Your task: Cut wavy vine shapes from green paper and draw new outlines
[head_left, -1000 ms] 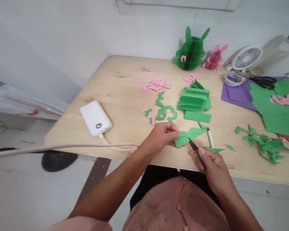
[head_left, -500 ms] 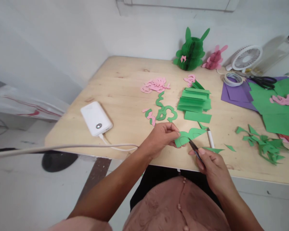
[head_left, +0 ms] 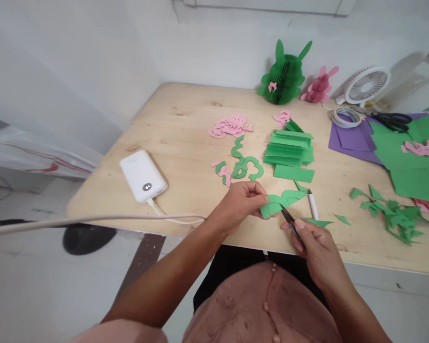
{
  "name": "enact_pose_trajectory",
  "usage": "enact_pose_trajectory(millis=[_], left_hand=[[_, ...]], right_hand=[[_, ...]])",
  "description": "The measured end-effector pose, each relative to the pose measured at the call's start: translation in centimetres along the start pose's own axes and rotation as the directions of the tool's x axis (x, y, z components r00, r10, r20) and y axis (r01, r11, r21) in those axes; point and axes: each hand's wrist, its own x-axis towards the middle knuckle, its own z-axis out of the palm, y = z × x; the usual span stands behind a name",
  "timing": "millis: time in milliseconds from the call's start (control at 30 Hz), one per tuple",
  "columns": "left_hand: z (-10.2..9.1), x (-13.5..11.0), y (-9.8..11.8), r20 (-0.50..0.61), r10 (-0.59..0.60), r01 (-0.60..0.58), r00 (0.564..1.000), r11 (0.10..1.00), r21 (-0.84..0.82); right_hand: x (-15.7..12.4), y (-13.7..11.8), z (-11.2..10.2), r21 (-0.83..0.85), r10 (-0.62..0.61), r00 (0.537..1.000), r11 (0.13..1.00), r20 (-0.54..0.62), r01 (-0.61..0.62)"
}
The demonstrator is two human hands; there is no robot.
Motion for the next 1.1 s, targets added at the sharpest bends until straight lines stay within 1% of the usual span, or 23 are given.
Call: enact_pose_trajectory(millis=[333, 533, 767, 1100], left_hand=[[-0.02, 0.01, 0.01, -0.006, 0.0, 0.0, 1.0, 1.0, -0.003], [-0.04, 0.07, -0.01, -0.005, 0.006, -0.006, 1.0, 1.0, -0.014], [-0.01, 0.07, 0.01, -0.014, -0.005, 0.005, 1.0, 1.0, -0.002], [-0.03, 0.11, 0.11, -0.012, -0.006, 0.006, 1.0, 1.0, 0.001]], right_hand=[[0.03, 0.16, -0.07, -0.003, -0.02, 1.0, 1.0, 0.006, 0.02], [0.03, 0.21, -0.07, 0.011, -0.01, 1.0, 1.0, -0.004, 0.01], [0.02, 0.14, -0.07, -0.023, -0.023, 1.0, 0.999, -0.006, 0.023], [0.11, 0.3, -0.11, -0.026, -0.038, 0.999, 0.999, -0.019, 0.037]])
